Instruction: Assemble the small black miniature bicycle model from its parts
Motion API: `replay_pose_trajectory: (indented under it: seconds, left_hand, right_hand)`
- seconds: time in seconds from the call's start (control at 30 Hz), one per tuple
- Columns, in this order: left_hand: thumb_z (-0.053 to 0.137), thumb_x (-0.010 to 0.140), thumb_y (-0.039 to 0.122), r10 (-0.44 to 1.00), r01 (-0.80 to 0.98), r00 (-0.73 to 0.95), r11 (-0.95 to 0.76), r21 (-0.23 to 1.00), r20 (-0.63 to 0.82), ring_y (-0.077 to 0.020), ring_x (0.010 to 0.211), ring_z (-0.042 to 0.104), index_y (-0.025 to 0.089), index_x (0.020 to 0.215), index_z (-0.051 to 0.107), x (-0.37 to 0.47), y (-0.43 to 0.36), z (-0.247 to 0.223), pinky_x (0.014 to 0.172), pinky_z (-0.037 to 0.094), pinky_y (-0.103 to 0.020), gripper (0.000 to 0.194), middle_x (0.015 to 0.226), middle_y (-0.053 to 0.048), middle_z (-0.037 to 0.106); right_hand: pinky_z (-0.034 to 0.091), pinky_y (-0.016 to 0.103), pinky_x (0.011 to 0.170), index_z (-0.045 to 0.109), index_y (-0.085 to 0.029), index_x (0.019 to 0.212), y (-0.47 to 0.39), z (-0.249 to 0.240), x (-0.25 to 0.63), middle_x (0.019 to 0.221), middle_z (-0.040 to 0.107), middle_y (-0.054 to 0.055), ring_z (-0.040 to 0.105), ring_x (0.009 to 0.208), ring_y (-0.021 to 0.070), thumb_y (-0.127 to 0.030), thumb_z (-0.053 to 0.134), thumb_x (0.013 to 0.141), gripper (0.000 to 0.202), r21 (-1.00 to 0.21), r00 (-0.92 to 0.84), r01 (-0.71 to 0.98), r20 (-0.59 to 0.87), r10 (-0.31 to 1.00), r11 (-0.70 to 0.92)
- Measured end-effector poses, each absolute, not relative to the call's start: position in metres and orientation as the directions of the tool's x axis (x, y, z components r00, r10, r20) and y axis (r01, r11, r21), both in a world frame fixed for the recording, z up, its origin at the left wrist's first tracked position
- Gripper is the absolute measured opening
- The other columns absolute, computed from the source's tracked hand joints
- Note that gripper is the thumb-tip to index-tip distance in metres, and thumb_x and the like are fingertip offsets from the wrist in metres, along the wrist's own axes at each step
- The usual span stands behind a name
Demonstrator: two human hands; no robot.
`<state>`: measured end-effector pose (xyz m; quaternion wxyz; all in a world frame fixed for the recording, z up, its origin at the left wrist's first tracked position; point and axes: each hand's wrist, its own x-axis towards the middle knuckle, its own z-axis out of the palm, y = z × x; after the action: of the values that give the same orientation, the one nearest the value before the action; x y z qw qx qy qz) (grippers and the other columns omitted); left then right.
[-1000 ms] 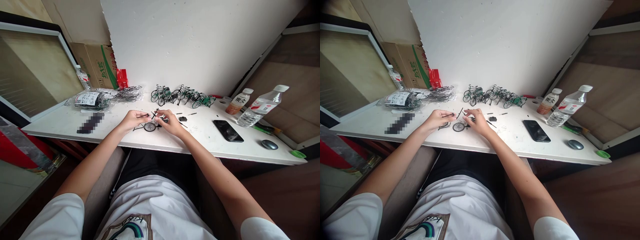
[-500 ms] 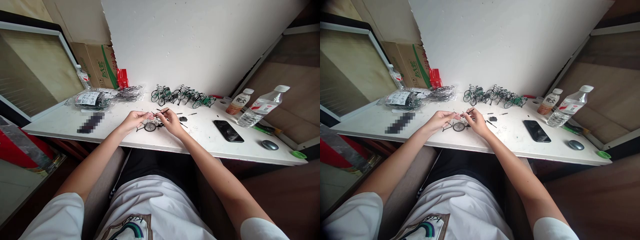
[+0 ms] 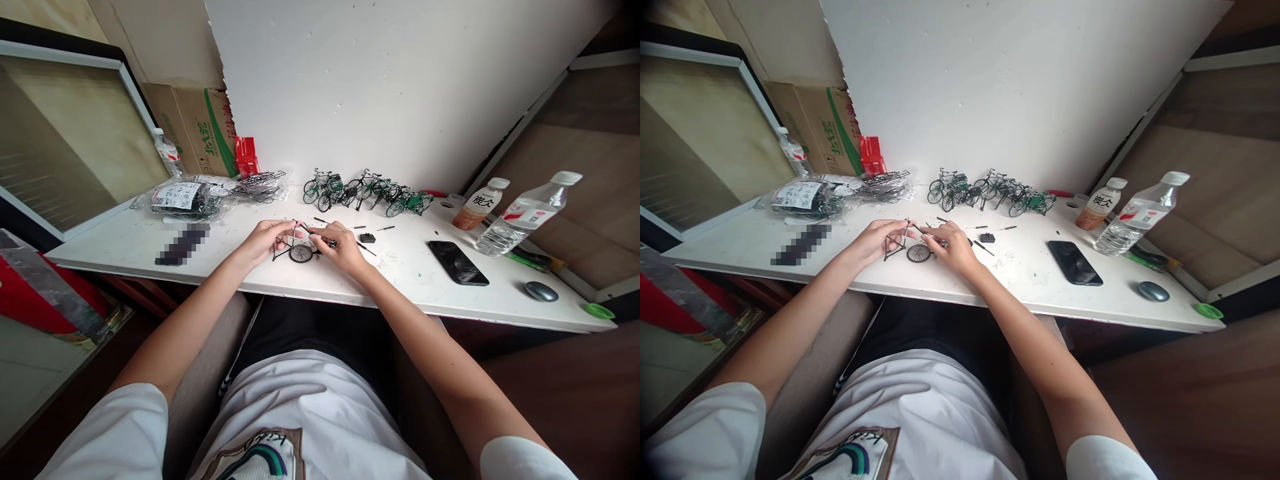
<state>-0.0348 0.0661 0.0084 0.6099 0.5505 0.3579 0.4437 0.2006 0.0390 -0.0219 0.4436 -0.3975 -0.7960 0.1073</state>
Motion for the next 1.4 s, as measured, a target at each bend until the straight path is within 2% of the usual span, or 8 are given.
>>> replay_pose_trajectory:
  seconds: [0.13,0.47,0.83,1.27,1.4]
  left_hand:
    - [0.093,0.073,0.045,0.928,-0.145,0.370,0.009,0.989,0.045,-0.0149,0.074,0.066,0.010,0.102,0.084,-0.0352,0.0667,0.0062,0.051,0.028,-0.022,0.046,0.095,-0.019,0.082]
    - [0.095,0.070,0.049,0.917,-0.103,0.399,0.029,0.994,0.015,-0.0125,0.069,0.063,0.010,0.093,0.082,-0.0328,0.0673,0.0027,0.052,0.031,-0.020,0.047,0.088,-0.017,0.079]
    - [0.092,0.076,0.053,0.912,-0.107,0.401,-0.049,0.993,0.088,-0.0098,0.065,0.056,0.011,0.098,0.082,-0.0303,0.0644,0.0008,0.050,0.031,-0.020,0.048,0.087,-0.014,0.077]
    - [0.093,0.076,0.051,0.893,-0.101,0.445,-0.017,0.995,0.061,-0.0099,0.063,0.056,0.011,0.097,0.083,-0.0334,0.0671,-0.0005,0.051,0.033,-0.021,0.046,0.085,-0.013,0.077]
    - [0.092,0.078,0.054,0.860,-0.017,0.510,-0.025,1.000,0.030,-0.0091,0.061,0.054,0.011,0.095,0.085,-0.0348,0.0641,0.0007,0.051,0.036,-0.022,0.047,0.093,-0.015,0.079]
  right_hand:
    - [0.054,0.045,0.089,0.082,-0.025,0.131,0.0412,-0.0250,0.2015,0.084,0.076,0.008,0.063,0.087,0.0268,-0.060,0.054,0.109,0.050,-0.463,-0.306,0.551,0.662,0.684,0.694]
    - [0.049,0.039,0.076,0.083,-0.022,0.130,0.0443,-0.0280,0.2004,0.073,0.063,0.007,0.057,0.083,0.0253,-0.053,0.058,0.109,0.044,-0.372,-0.291,0.575,0.739,0.607,0.729]
    - [0.050,0.038,0.075,0.085,-0.020,0.121,0.0383,-0.0240,0.1985,0.073,0.065,0.007,0.058,0.081,0.0237,-0.051,0.058,0.110,0.043,-0.372,-0.255,0.567,0.769,0.586,0.735]
    - [0.049,0.038,0.075,0.084,-0.022,0.127,0.0411,-0.0278,0.1989,0.072,0.059,0.006,0.056,0.083,0.0245,-0.052,0.057,0.110,0.043,-0.340,-0.282,0.612,0.750,0.599,0.714]
    - [0.048,0.040,0.074,0.084,-0.021,0.126,0.0417,-0.0276,0.1974,0.074,0.060,0.008,0.055,0.086,0.0268,-0.053,0.059,0.109,0.044,-0.305,-0.311,0.619,0.751,0.582,0.724]
